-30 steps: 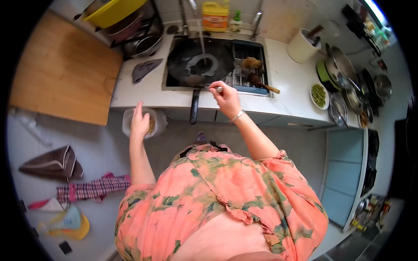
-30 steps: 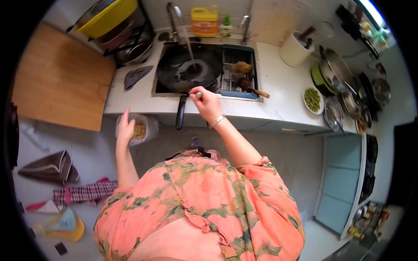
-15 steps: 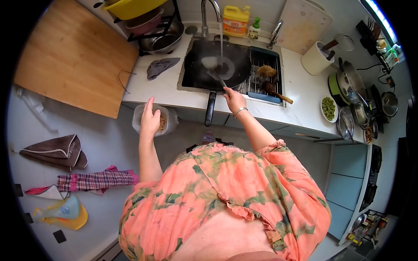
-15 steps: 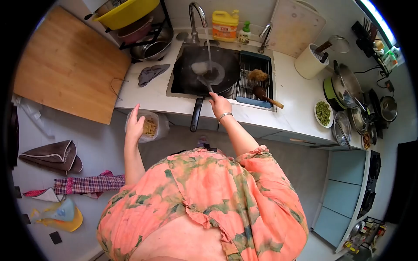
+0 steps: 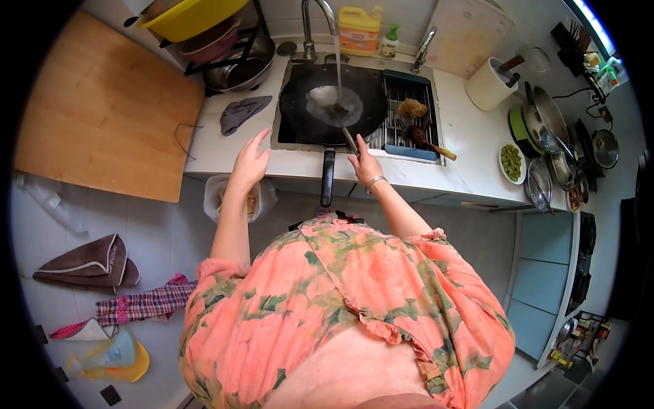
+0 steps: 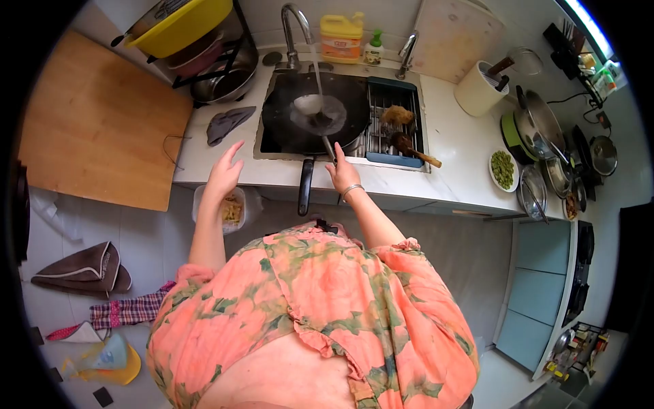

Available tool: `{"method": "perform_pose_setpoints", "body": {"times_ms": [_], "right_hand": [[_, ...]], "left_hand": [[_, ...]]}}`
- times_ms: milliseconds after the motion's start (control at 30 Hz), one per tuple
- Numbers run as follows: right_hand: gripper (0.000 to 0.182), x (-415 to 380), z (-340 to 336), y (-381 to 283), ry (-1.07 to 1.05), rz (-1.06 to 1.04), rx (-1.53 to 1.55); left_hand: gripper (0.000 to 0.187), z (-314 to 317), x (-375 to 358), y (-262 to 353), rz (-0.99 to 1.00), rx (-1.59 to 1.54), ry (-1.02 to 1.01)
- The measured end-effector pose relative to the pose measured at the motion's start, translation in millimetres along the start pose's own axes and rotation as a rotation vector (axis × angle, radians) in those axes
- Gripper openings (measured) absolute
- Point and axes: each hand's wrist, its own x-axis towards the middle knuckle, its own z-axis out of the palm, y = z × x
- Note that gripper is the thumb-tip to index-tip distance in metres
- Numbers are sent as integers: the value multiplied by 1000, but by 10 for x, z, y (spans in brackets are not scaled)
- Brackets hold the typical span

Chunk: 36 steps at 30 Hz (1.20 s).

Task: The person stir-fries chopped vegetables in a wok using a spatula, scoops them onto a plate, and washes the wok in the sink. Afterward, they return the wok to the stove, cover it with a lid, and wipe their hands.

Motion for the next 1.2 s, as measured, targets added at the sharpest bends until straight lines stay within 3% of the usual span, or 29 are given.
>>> {"method": "perform_pose_setpoints", "body": {"times_ms": [200,367,433,733,800,1200], "right_hand": [[72,-118,-67,-158,76,93,-13],[72,-190,-113,-186,182,95,-6],[70,-258,-228,-330,160,165,82],[64,-462,-275,-357,306,274,108],[61,-471,-271,-353,266,269,125],[56,-431,-301,-311,235,347,144]], "left_hand": [[47,229,793,-62,173,13,-153],[48,362,1496,-158,207,149,-244],[49,377,1737,-109,120,256,-298],[46,821,3015,-711,236,366,-333],[42,1014,3447,-1130,296,357,-330],[28,1156,3802,-1047,391,513,-370]]}}
